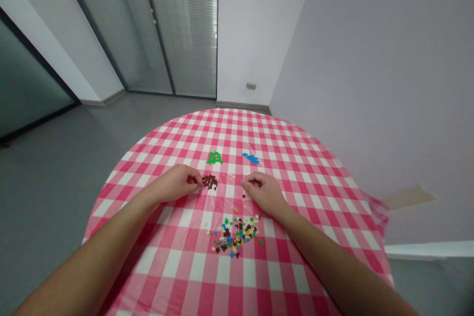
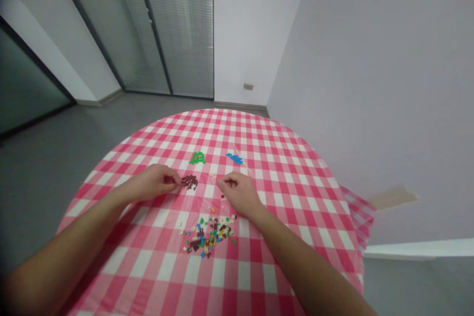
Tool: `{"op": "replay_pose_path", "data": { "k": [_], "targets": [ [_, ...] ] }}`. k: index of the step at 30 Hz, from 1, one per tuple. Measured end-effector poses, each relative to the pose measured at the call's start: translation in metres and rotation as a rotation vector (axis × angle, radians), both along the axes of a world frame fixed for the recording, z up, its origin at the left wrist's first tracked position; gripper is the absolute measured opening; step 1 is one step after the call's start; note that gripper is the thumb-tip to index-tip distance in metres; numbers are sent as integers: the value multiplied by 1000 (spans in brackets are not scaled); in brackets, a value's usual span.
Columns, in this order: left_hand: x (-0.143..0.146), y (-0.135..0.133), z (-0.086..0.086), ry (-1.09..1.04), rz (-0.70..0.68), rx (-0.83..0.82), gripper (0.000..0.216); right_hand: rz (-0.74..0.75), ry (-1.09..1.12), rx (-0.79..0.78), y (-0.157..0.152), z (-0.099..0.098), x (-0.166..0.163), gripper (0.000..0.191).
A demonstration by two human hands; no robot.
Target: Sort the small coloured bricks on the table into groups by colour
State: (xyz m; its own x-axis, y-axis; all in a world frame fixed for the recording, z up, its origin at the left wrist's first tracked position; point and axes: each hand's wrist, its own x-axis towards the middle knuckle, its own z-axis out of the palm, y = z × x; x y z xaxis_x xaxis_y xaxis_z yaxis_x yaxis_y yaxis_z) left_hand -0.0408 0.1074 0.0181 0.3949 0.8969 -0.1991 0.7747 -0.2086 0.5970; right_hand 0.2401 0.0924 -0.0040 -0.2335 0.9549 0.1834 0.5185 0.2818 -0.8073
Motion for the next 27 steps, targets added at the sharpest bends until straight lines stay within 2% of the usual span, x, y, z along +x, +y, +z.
{"op": "replay_pose_path", "data": {
  "k": [7, 14, 20, 27],
  "targets": [
    [3, 1, 0, 91, -16, 10, 23, 7, -55, 24, 2, 6, 4, 15],
    [2, 3, -4, 33, 6, 14, 25, 172, -221, 43, 5, 15, 13, 13],
    [0, 5, -7, 25, 36, 76, 25, 357, -310, 13, 6, 14, 18, 16],
    [-4, 8, -14, 19, 46, 89, 23, 366, -386, 46, 6, 9, 16, 17]
  ]
}}
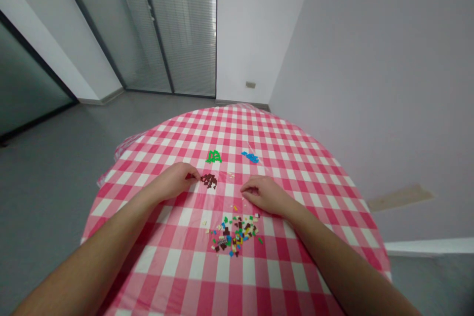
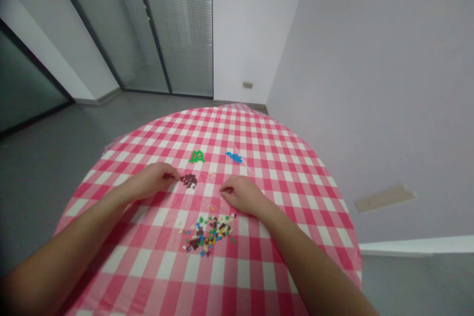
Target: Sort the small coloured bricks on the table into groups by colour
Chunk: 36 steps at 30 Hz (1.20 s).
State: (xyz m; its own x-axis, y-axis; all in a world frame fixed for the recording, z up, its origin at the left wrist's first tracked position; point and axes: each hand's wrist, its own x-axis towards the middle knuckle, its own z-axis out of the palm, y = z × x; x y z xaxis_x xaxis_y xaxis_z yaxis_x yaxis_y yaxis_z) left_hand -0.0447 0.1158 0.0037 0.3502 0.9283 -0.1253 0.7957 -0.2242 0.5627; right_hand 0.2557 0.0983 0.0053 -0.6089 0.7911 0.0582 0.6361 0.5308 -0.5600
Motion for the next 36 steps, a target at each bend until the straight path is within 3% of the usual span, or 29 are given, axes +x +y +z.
{"op": "replay_pose_path", "data": {
  "k": [5, 13, 25, 36],
  "targets": [
    [0, 0, 2, 12, 24, -20, 23, -54, 9, 40, 0, 0, 0, 15],
    [-2, 0, -4, -16, 34, 31, 21, -329, -2, 165, 16, -7, 15, 10],
    [1, -2, 6, 33, 73, 16, 19, -107, -19, 132, -1, -8, -11, 11],
    [5, -5, 9, 30, 74, 35, 13, -99, -51, 136, 1, -5, -3, 15]
  ]
}}
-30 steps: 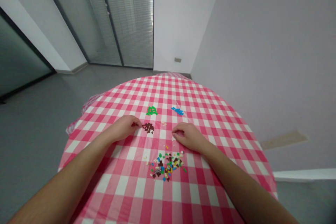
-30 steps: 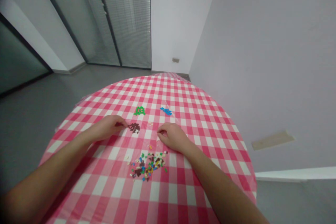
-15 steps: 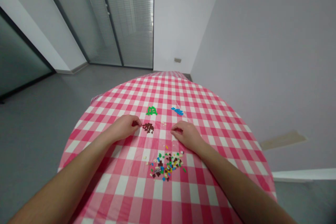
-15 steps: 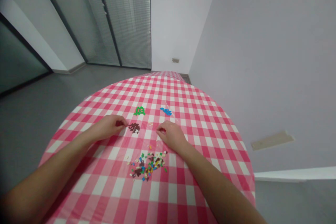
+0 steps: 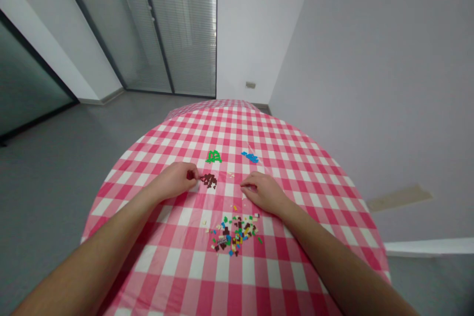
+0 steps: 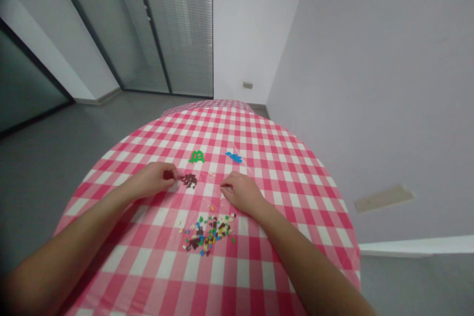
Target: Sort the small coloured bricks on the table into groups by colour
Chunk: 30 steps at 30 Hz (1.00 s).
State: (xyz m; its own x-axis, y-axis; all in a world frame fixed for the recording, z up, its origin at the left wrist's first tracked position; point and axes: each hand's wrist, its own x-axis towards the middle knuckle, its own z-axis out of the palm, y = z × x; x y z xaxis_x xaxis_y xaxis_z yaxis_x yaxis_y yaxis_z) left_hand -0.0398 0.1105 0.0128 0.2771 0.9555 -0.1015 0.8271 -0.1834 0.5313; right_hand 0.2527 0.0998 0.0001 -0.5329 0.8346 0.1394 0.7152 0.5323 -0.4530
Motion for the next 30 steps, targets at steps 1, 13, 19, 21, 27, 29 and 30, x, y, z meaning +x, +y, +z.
{"op": "replay_pose_path", "data": {
  "k": [1, 13, 19, 21, 27, 29, 30],
  "targets": [
    [1, -1, 1, 1, 0, -1, 12, -4, 2, -1, 0, 0, 0, 15],
    [10, -3, -2, 30, -67, 27, 11, -24, 41, -9, 1, -5, -4, 12],
    [7, -1, -1, 67, -81, 23, 16, -40, 36, 50, 1, -9, -7, 13],
    [5, 1, -2, 57, -83, 20, 18, -33, 43, 83, 2, -12, -7, 14],
    [-3, 6, -8, -5, -40, -33, 23, -25, 89, 137, 4, -18, -7, 15],
    [-7, 7, -10, -33, -16, -52, 23, -23, 81, 127, 4, -18, -7, 14],
    [-8, 8, -11, -48, -10, -59, 23, -20, 70, 120, 4, -18, -7, 14]
  ]
}}
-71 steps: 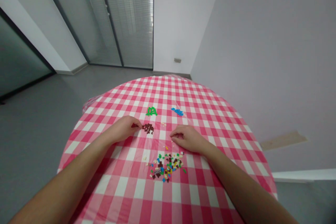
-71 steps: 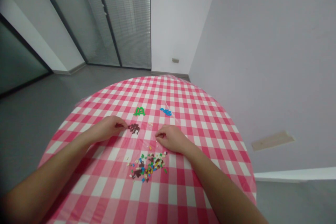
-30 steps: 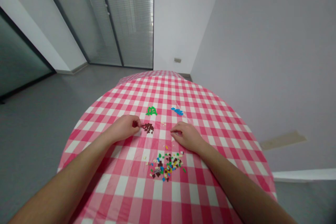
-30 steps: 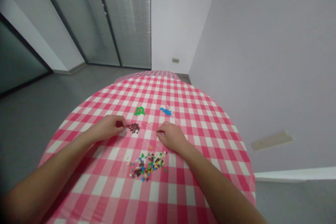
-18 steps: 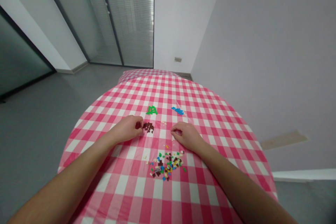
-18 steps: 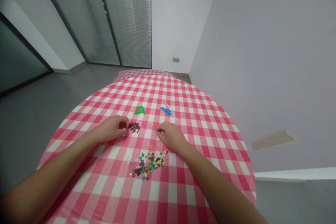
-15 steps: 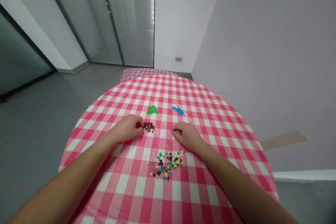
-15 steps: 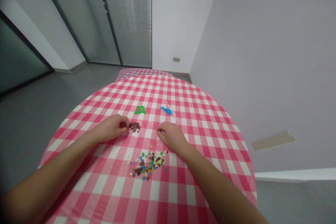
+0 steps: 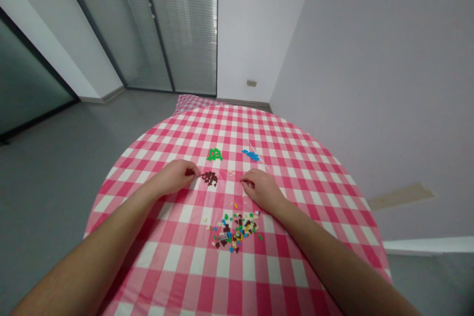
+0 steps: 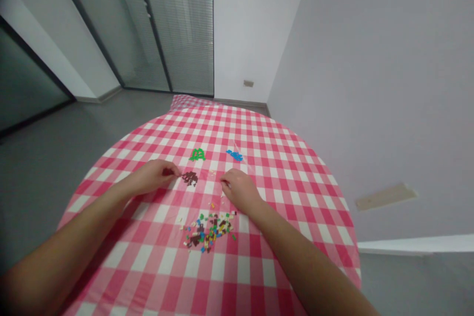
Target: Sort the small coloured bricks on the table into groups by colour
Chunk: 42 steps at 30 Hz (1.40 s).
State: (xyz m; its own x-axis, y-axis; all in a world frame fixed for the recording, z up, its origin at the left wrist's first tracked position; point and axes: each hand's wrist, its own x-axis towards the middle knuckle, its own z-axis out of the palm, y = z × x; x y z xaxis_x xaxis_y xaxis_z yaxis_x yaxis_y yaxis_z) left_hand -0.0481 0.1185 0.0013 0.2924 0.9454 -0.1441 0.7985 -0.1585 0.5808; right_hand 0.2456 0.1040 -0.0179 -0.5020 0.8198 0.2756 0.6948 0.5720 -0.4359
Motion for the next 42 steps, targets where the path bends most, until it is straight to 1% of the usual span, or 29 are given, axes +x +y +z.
{"op": "replay_pose_path", "data": {
  "k": [7, 13, 17, 20, 23, 27, 32, 34, 36, 39, 42],
  "targets": [
    [-13, 5, -7, -54, -36, -22, 21, 0, -103, -11, -1, 3, -1, 17],
    [-16, 8, -4, -93, -35, -69, 18, 17, -230, -6, -4, 8, 0, 22],
    [-13, 6, 3, -73, 4, -87, 16, 17, -198, -5, -4, 8, 0, 18],
    [-9, 4, 4, -56, 13, -65, 16, 15, -151, 1, -3, 8, -1, 15],
    [-3, 1, 3, -76, -9, -30, 13, 36, -145, 6, -3, 8, -1, 16],
    [4, -5, 4, -104, -52, -34, 11, 106, -213, 26, -6, 10, -1, 19],
    [8, -9, 9, -54, -114, -49, 15, 178, -259, 46, -9, 11, 0, 19],
    [8, -9, 11, -23, -119, -54, 17, 169, -231, 49, -9, 11, 1, 20],
    [7, -8, 12, -15, -111, -51, 19, 130, -195, 42, -9, 12, 2, 21],
    [5, -6, 11, -43, -84, -65, 20, 83, -176, 21, -8, 15, 3, 19],
    [3, -6, 10, -80, -76, -96, 20, 73, -180, 10, -7, 16, 4, 19]
  ]
}}
